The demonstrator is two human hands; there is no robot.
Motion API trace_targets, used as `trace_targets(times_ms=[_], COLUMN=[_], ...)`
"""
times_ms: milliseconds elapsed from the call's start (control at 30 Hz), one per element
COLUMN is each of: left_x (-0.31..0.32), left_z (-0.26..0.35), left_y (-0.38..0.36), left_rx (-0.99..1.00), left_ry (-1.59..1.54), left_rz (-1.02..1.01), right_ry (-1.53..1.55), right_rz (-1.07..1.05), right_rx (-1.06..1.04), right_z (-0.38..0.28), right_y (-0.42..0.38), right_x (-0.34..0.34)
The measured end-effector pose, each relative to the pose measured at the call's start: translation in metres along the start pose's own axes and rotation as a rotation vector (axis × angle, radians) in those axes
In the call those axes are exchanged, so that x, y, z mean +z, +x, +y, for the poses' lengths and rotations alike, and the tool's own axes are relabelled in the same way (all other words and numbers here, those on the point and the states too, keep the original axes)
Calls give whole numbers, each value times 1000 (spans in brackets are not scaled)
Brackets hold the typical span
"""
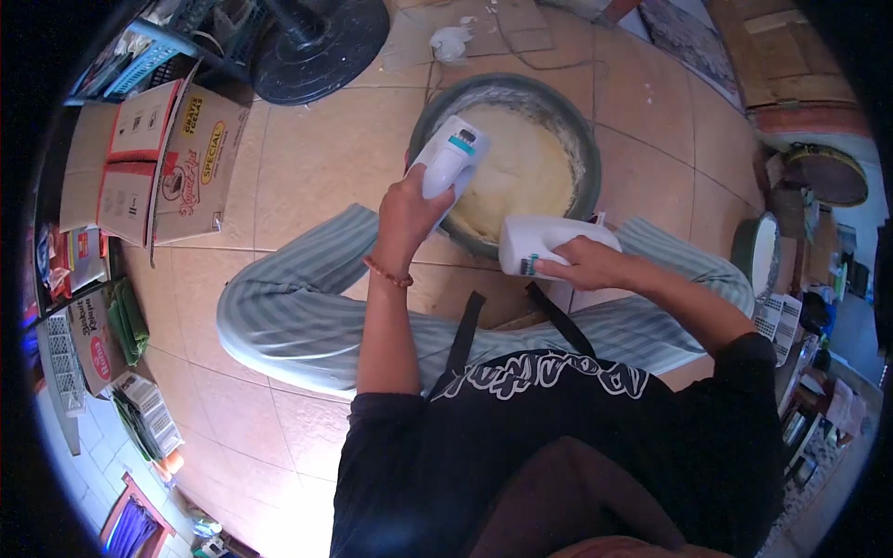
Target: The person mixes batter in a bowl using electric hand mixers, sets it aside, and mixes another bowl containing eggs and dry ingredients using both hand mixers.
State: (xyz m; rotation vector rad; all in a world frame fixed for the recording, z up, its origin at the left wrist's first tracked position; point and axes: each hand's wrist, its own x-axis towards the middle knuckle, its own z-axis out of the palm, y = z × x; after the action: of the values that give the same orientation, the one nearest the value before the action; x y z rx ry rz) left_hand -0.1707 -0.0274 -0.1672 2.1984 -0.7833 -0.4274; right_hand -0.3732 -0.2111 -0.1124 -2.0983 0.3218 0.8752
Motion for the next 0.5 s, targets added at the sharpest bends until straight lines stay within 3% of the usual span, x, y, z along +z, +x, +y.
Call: trace_targets(times_ms=[100,367,500], left_x=[-1,-5,-5], left_z=[-1,3,-1], left_y=[0,3,2], left_rx=[-14,-97,-70], left_ry=[19,77,92], left_rz=[-40,-122,-96], right_ry=[220,1319,1421], right_rz=[4,220,424], right_rx=[166,120,58], right_z=[-5,31,38], right_y=[13,42,39], right_x=[6,19,9])
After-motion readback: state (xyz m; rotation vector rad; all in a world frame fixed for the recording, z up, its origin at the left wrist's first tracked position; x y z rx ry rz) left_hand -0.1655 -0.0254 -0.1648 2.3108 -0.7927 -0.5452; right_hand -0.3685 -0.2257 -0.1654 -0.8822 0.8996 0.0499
